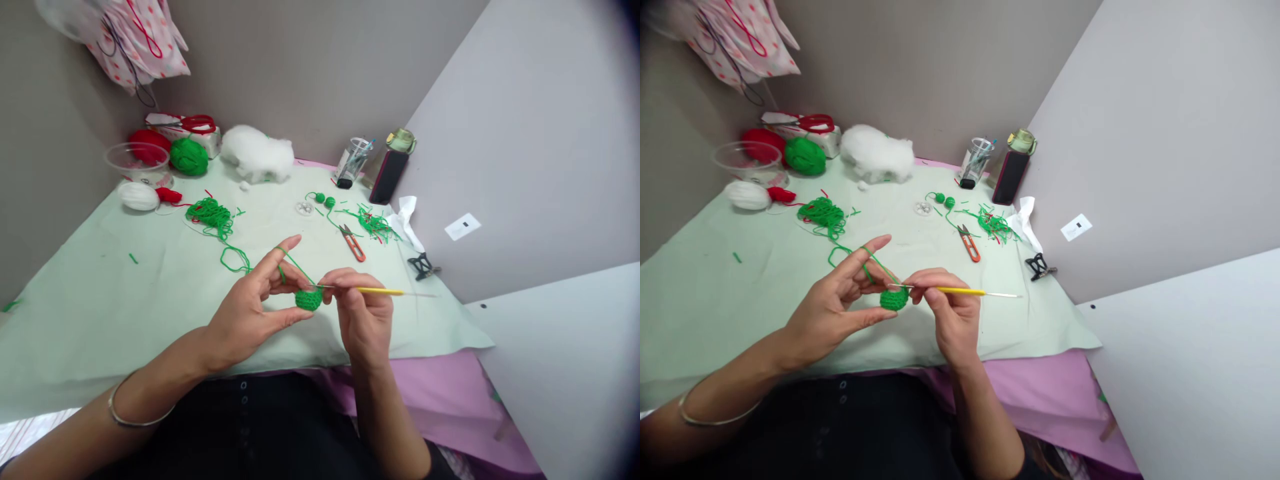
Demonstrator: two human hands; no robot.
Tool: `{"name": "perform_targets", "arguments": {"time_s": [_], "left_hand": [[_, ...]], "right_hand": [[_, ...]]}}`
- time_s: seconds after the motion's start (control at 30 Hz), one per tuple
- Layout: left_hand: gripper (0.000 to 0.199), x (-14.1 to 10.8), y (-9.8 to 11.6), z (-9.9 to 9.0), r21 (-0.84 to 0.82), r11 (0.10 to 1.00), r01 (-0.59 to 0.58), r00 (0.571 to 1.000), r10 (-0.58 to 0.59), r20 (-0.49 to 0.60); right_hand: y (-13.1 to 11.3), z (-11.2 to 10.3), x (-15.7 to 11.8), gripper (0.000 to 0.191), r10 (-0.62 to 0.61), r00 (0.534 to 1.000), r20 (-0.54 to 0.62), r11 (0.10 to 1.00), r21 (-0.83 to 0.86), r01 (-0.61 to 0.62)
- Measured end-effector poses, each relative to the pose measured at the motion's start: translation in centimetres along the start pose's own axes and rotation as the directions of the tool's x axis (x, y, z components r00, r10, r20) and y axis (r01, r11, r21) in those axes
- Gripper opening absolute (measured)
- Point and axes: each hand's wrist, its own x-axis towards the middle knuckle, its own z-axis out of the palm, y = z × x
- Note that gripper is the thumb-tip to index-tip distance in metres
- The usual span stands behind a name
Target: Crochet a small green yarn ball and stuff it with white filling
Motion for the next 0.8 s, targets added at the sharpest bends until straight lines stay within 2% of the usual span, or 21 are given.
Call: {"name": "perform_targets", "arguments": {"time_s": [0.1,0.23,0.53,0.8], "left_hand": [[0.083,0.1,0.1,-0.1,0.025,1.0,-0.015,1.0,0.014,0.017],[0.084,0.0,0.4,-0.1,0.046,0.999,-0.013,0.999,0.011,0.033],[0.083,-0.1,0.8,-0.5,0.133,0.991,-0.018,0.995,0.005,0.098],[0.082,-0.2,0.3,-1.0,0.184,0.983,-0.021,0.991,-0.004,0.135]], "right_hand": [[0.0,0.0,0.2,0.013,0.053,0.999,0.009,0.993,0.1,-0.054],[-0.2,-0.3,0.5,0.015,0.072,0.995,0.066,0.989,0.124,-0.079],[-1.1,-2.3,1.2,0.018,0.038,0.956,0.29,0.996,0.065,-0.059],[-2.1,-2.8,1.4,0.02,0.014,0.929,0.371,0.989,-0.139,0.041]]}}
